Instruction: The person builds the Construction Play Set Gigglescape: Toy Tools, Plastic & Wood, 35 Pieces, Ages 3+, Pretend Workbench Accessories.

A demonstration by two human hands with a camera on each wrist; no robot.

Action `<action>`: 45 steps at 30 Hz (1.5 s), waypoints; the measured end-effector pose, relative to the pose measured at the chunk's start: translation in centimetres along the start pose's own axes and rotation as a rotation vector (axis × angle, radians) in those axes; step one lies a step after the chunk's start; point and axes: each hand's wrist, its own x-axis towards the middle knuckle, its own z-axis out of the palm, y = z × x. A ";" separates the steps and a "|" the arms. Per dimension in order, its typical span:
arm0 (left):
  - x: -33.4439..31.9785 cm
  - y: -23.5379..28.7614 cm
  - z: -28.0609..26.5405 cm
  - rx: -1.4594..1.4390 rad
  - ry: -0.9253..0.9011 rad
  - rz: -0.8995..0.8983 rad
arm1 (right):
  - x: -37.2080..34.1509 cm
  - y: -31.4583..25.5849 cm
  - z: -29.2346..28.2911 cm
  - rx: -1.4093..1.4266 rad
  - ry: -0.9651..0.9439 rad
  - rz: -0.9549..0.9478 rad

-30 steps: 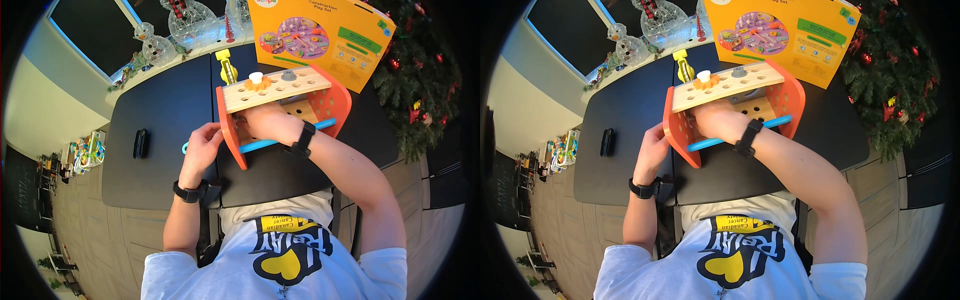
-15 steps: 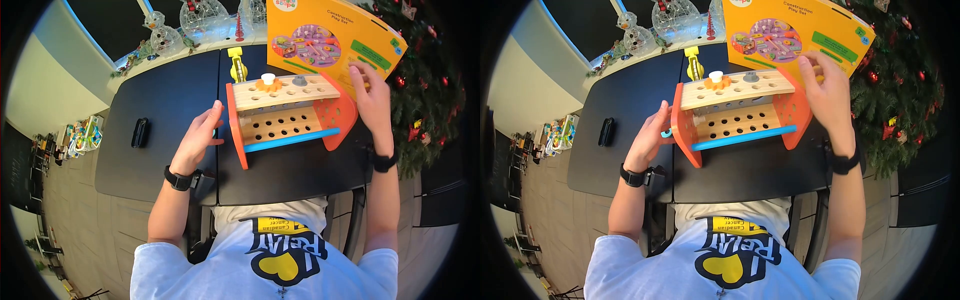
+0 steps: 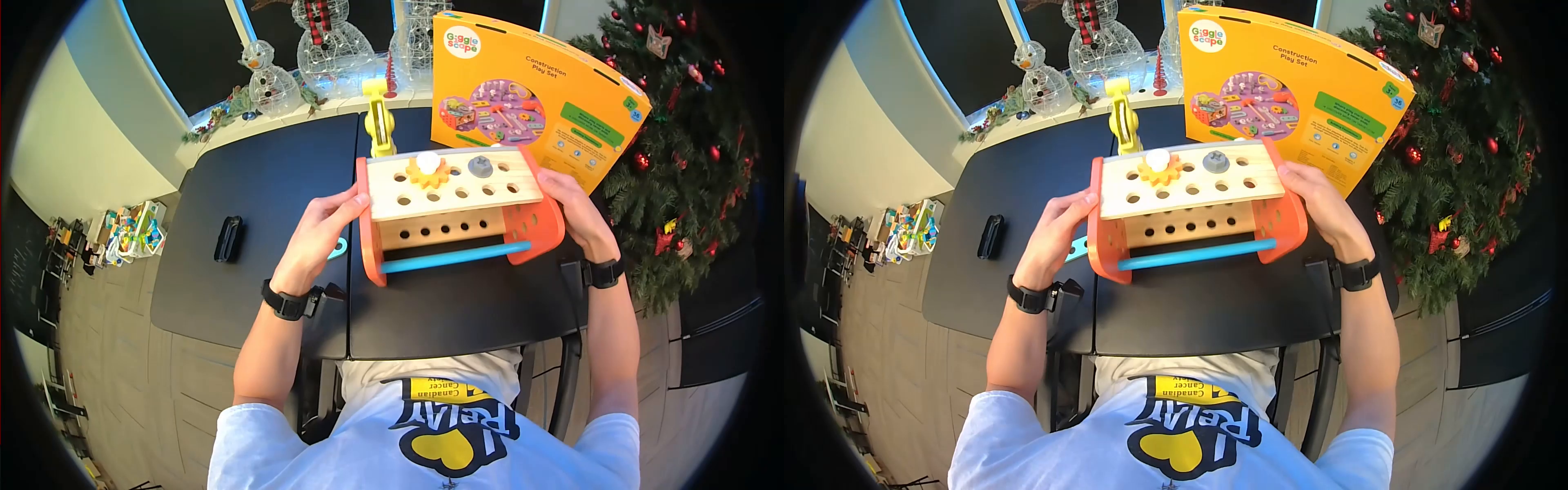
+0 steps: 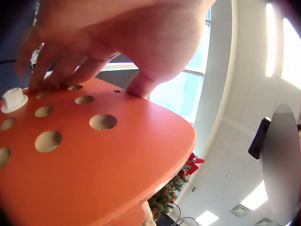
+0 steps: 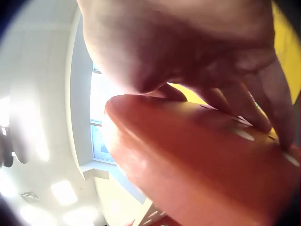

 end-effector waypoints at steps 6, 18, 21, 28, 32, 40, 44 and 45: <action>-0.1 1.1 -0.5 0.025 -0.057 0.163 | -0.6 1.3 -0.1 -0.050 0.040 -0.178; -1.0 0.3 -1.0 0.356 -0.082 0.209 | -1.7 4.2 0.9 -0.009 0.081 -0.106; -1.4 0.4 -1.0 0.404 -0.088 0.202 | -1.7 4.1 1.4 -0.045 0.105 -0.077; -1.9 -1.1 -3.8 0.698 -0.063 0.066 | -2.0 3.5 1.8 -0.142 0.095 -0.143; -3.1 -3.5 -6.1 1.235 -0.008 0.030 | -2.1 3.5 1.7 -0.202 0.083 -0.197; -2.2 -4.1 -8.7 1.195 -0.099 -0.016 | -1.8 2.5 1.7 -0.326 0.090 -0.177; -1.6 -0.2 -8.9 0.953 0.122 0.156 | -1.4 2.0 1.8 -0.373 0.084 -0.199; -1.4 1.4 -8.5 0.904 0.137 0.182 | -1.2 2.0 1.9 -0.378 0.086 -0.197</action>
